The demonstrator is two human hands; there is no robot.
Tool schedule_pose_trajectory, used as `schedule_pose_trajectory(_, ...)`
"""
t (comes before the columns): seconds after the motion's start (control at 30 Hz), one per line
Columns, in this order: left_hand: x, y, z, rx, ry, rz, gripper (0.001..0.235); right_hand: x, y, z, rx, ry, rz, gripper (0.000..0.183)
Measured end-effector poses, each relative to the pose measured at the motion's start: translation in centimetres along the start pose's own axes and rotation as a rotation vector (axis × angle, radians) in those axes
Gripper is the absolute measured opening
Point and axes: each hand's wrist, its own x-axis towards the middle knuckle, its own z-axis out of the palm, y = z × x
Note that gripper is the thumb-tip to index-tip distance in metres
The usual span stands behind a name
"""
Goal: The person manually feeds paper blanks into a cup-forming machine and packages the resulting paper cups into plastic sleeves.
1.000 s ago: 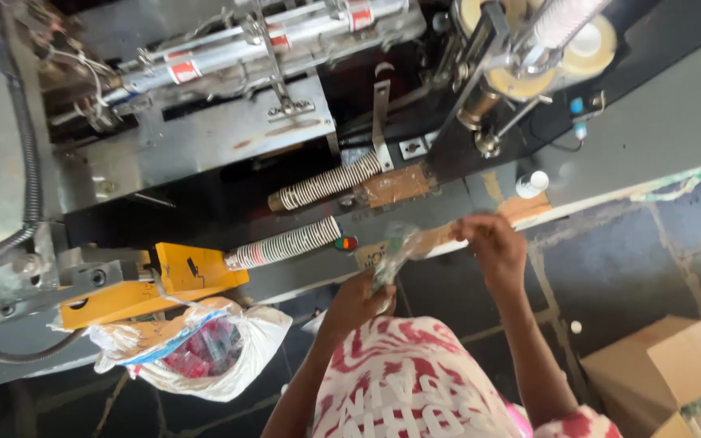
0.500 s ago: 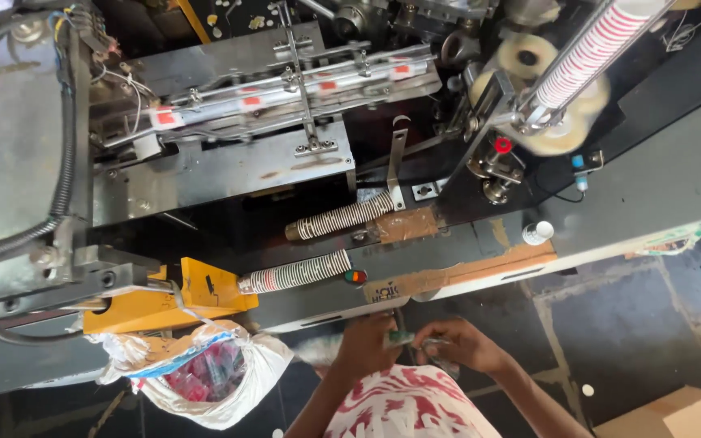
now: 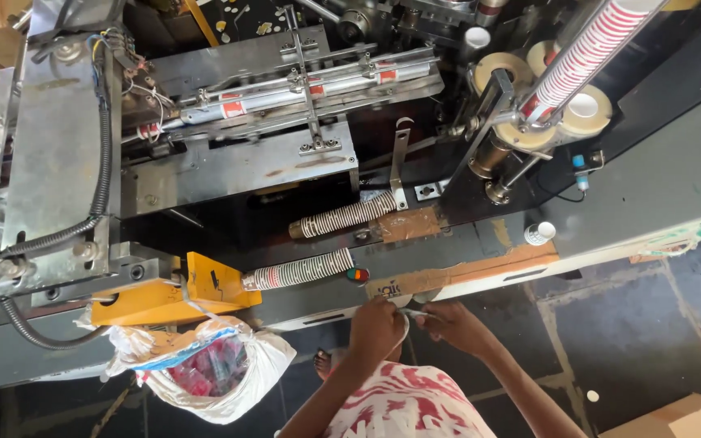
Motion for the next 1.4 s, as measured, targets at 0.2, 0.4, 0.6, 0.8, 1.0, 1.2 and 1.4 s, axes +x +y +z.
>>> schedule_pose_trajectory(0.2,1.9,6.7,-6.0,-0.741,0.036,-0.063,0.024,-4.0,-3.7,3.9,1.605,-0.212,0.280,0.023)
schedule_pose_trajectory(0.4,2.1,6.0,-4.9,-1.120,-0.185,0.197,0.029,-0.9,2.0,1.1,1.326,-0.126,0.116,0.025)
schedule_pose_trajectory(0.6,2.8,6.6,-5.7,-0.688,0.026,0.275,0.027,3.4,-3.4,-5.6,0.438,-0.037,0.202,0.012)
schedule_pose_trajectory(0.8,2.4,5.7,-1.9,-0.493,0.157,0.097,0.015,4.6,-4.2,-5.0,-0.166,0.073,0.103,0.013)
schedule_pose_trajectory(1.0,0.7,4.4,-1.5,-0.465,0.178,-0.055,0.024,4.0,-5.0,-2.6,0.201,-0.061,0.371,0.015)
schedule_pose_trajectory(1.2,0.3,4.0,-1.6,-0.439,0.179,-0.046,0.039,3.8,-5.8,-0.9,0.142,0.296,0.112,0.019)
schedule_pose_trajectory(1.4,0.3,3.8,-1.9,-0.466,0.216,0.017,0.033,3.5,-3.1,0.8,0.554,0.377,0.393,0.018)
